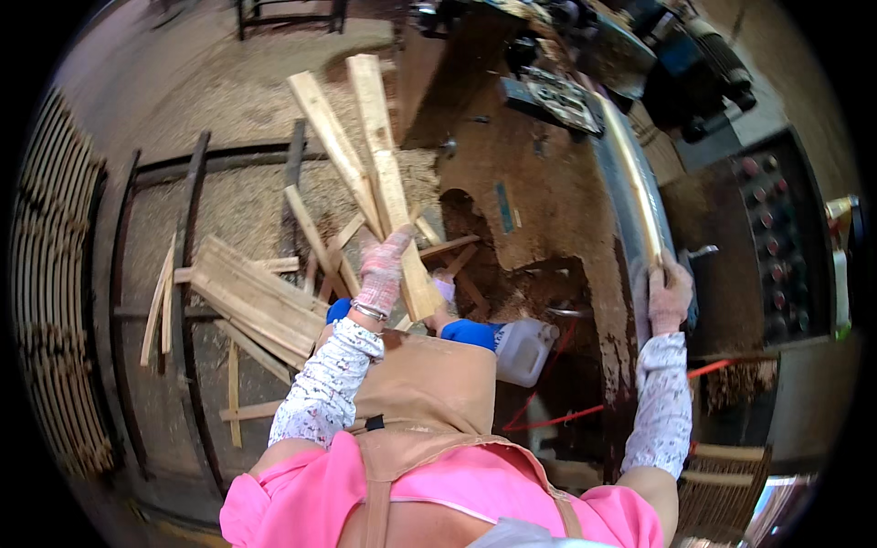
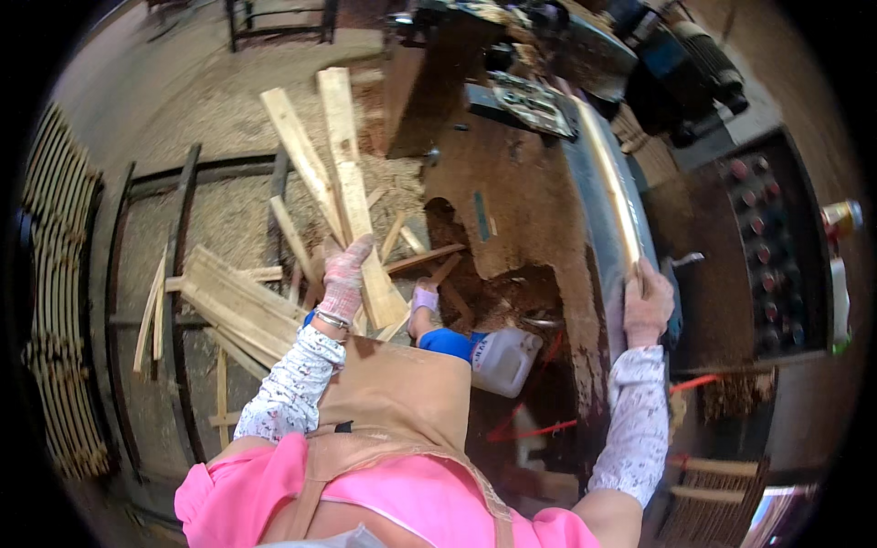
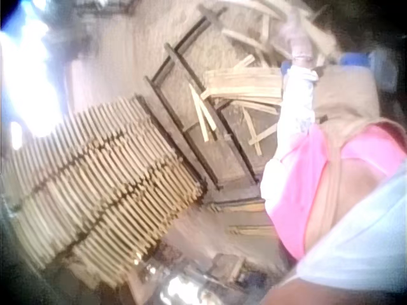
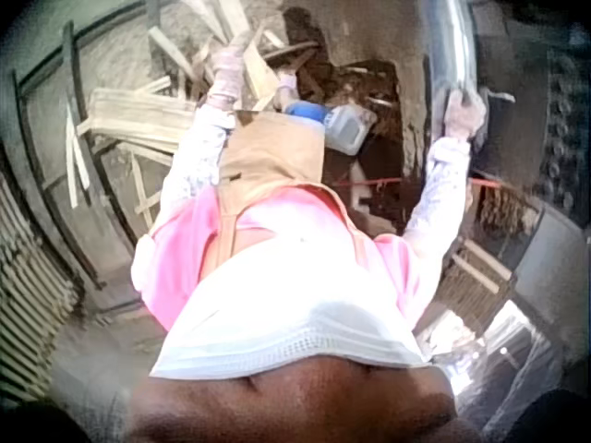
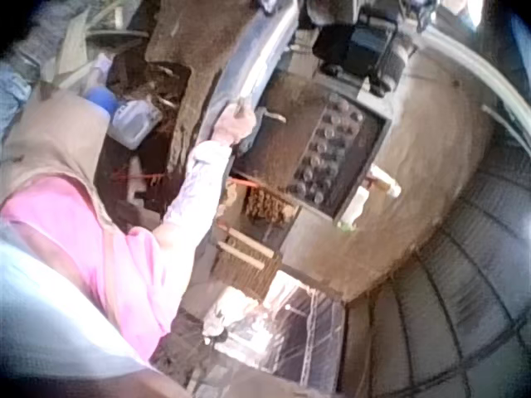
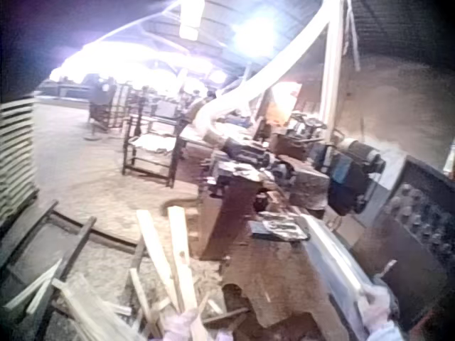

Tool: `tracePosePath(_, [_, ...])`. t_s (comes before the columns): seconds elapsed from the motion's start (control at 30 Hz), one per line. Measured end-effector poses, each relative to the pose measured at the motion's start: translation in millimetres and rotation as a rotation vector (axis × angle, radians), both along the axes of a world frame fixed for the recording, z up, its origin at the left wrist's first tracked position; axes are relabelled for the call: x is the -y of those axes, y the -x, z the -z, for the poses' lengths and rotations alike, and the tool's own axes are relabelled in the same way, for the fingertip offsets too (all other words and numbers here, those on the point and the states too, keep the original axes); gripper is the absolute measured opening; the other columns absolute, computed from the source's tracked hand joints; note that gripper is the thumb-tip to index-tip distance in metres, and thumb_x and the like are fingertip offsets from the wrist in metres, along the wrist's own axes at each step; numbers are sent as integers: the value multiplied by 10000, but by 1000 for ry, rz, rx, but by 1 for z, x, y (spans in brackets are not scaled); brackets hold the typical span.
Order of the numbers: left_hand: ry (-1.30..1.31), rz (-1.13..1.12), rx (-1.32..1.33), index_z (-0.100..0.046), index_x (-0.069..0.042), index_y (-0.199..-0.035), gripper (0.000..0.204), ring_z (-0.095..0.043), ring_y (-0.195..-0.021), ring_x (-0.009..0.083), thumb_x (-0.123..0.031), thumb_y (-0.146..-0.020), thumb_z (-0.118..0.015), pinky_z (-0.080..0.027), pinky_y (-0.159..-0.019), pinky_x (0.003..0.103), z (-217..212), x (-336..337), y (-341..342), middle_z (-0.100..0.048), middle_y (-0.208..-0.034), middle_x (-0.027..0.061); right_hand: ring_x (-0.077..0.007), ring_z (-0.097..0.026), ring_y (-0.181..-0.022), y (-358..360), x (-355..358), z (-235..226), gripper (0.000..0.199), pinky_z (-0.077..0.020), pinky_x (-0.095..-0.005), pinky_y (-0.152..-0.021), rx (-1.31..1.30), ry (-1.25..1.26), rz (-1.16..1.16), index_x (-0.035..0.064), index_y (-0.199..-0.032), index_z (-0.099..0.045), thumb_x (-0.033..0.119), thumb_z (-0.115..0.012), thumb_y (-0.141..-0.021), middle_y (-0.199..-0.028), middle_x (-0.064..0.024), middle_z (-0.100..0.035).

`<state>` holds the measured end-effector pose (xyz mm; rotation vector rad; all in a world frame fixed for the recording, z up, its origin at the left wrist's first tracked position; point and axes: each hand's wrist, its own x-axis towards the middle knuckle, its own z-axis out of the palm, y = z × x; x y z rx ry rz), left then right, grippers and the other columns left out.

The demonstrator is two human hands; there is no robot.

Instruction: The person repeatedly picks up thin wooden strips from a pile on the floor, feeds them into a woodworking machine, and collects the processed strips. They stack the finished pieces into a neat pile on the floor.

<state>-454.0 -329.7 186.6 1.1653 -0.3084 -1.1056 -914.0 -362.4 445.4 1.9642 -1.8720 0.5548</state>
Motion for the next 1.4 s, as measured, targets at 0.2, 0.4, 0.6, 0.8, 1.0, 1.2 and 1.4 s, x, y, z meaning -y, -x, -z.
tracePosePath(0.2, [75,16,21,-599,16,-1257,460,-656,-843,145,-125,-871,-805,-549,-768,305,-26,-6,-15,-699,-1025,55,-294,-699,-1046,47,105,17,360,-530,-374,-942,394,17,-165,67,-1268,-712,214,-704,-940,-1084,-192,-732])
tracePosePath(0.4, [127,-116,85,-633,19,-1207,431,-623,-885,130,-169,-872,-830,-515,-799,248,-90,-21,-27,-698,-1008,50,-263,-635,-1230,-166,92,-2,404,-490,-372,-1067,247,-167,-283,79,-1303,-687,241,-723,-934,-1295,-147,-692])
tracePosePath(0.6, [324,-79,170,-550,-2,-1307,585,-640,-985,162,-298,-891,-835,-541,-855,299,-143,-3,41,-679,-1131,94,-420,-511,-1321,-295,-46,29,972,-432,-479,-1116,431,-714,-557,131,-1561,-387,286,-846,-718,-1386,-233,-572])
tracePosePath(0.8, [550,85,-417,-530,-80,-1265,479,-641,-961,132,-198,-905,-824,-545,-822,273,-176,14,114,-688,-1073,41,-366,-567,-1266,-223,-78,26,771,-451,-427,-1085,564,-267,-526,-13,-1534,-398,62,-721,-838,-1356,-245,-579])
tracePosePath(1.0, [440,265,-365,-521,-38,-1307,449,-720,-933,200,-160,-945,-757,-619,-770,337,-145,26,106,-703,-1092,102,-269,-412,-1461,-83,-133,-41,750,-318,-353,-1200,808,-329,-100,-55,-1573,-306,-29,-619,-892,-1597,-215,-389])
tracePosePath(1.2, [19,223,-181,-590,-24,-1256,485,-646,-788,146,-285,-909,-808,-541,-680,313,-83,13,62,-694,-964,48,-282,-454,-1432,22,-104,-15,656,-324,-330,-1188,572,-276,-18,-60,-1544,-361,-42,-538,-913,-1533,-224,-479])
tracePosePath(1.4, [-3,89,78,-629,-12,-1269,446,-651,-746,182,-275,-935,-764,-551,-662,363,-64,1,50,-699,-905,95,-484,-644,-1063,-34,120,1,578,-531,-525,-919,113,152,217,174,-1504,-442,311,-597,-964,-1158,-272,-671])
